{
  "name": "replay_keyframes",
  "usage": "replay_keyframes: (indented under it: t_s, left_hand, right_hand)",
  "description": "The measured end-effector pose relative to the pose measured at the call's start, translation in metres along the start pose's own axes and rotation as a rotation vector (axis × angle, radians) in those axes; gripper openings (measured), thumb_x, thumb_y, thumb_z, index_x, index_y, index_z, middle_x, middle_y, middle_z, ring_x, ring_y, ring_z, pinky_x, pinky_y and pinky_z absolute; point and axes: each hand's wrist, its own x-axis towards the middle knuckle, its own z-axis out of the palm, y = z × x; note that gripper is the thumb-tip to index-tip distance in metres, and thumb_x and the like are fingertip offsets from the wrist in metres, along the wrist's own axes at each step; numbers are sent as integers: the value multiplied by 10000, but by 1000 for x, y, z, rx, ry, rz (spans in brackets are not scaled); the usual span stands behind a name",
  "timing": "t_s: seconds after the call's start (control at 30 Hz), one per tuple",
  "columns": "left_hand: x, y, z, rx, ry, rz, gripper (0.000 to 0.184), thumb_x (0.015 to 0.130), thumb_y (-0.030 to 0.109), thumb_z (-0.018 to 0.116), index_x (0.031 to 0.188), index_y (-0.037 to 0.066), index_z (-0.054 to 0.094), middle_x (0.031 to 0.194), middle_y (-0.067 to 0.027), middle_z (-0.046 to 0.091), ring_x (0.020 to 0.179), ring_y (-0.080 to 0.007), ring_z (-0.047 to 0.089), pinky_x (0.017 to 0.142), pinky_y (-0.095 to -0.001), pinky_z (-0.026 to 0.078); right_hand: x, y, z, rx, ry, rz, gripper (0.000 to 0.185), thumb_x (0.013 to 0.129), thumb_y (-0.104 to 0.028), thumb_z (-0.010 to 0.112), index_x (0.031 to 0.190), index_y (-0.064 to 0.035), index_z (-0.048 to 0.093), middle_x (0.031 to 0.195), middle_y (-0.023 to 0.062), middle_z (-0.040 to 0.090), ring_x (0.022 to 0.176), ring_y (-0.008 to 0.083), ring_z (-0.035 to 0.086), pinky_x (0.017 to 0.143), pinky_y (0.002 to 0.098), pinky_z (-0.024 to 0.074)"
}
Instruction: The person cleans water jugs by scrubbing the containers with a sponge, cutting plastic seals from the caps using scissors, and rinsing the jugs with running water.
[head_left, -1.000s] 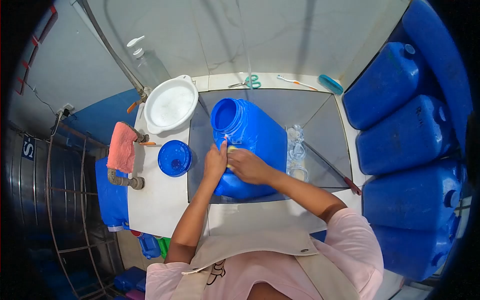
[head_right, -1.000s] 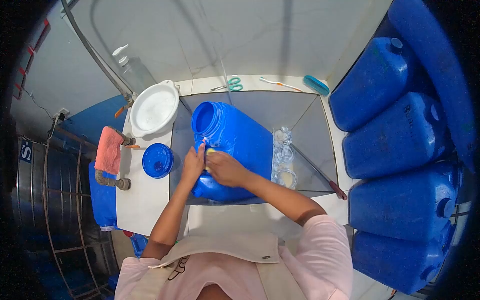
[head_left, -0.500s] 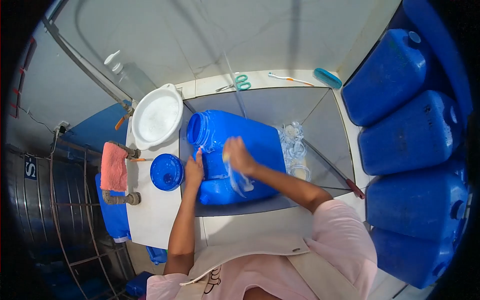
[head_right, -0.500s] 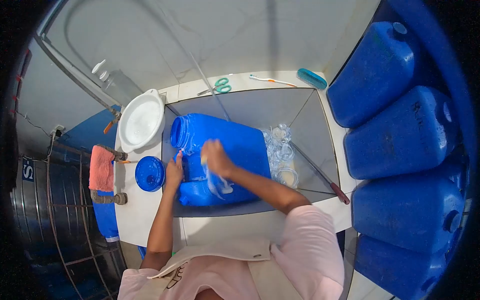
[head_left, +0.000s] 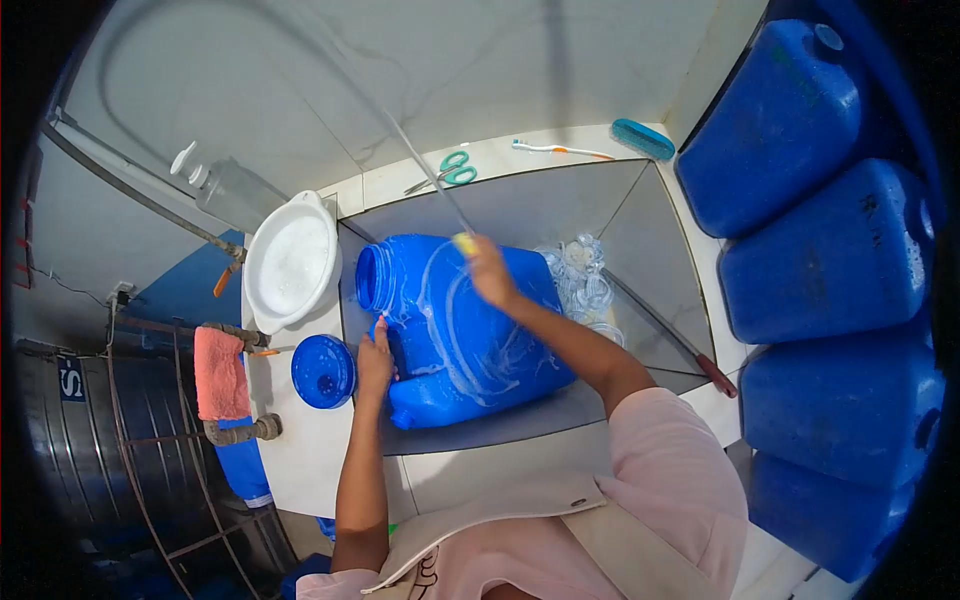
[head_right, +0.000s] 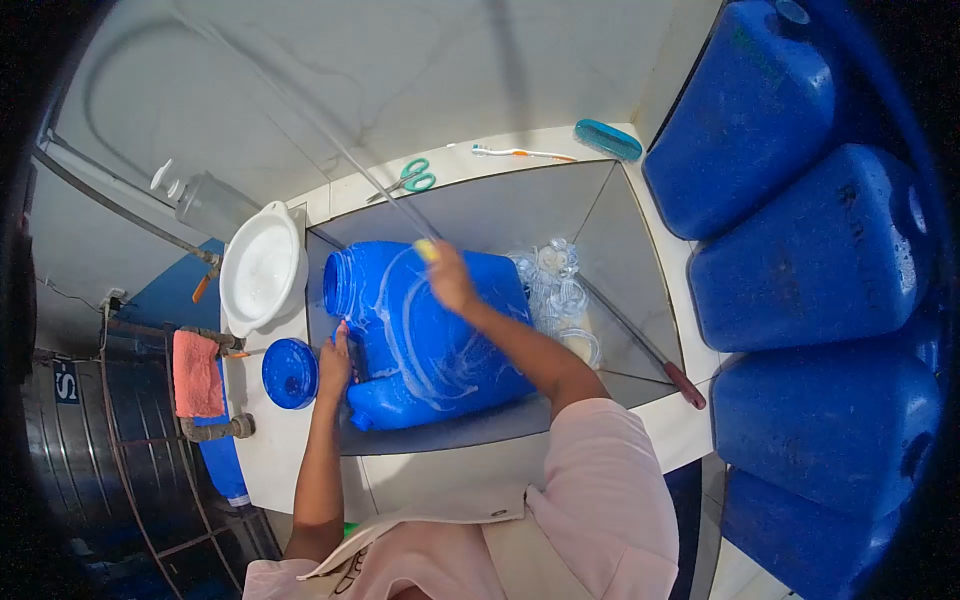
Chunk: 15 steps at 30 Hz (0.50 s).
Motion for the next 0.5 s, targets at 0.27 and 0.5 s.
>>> replay_keyframes:
  t_s: [0.27, 0.5]
  left_hand:
    - [-1, 5, 0, -101, -56, -22, 602, 903, 521, 429, 945, -78, 474, 525, -85, 475, 367, -172, 478, 317, -305, 377]
    - [1, -10, -1, -37, -28, 1, 581, 909, 498, 434, 957, -80, 465, 527, -78, 467, 374, -167, 476, 315, -298, 374]
  right_hand:
    - [-142, -106, -108, -165, -512, -28, 357, 868, -168, 511, 1164, 23, 451, 1140, 239, 451, 1105, 377, 433, 999, 466, 307]
    - [24, -72, -5, -58, -107, 125, 283, 865, -150, 487, 1096, -4, 559, 1102, 188, 570, 1082, 334, 508, 978, 390, 366]
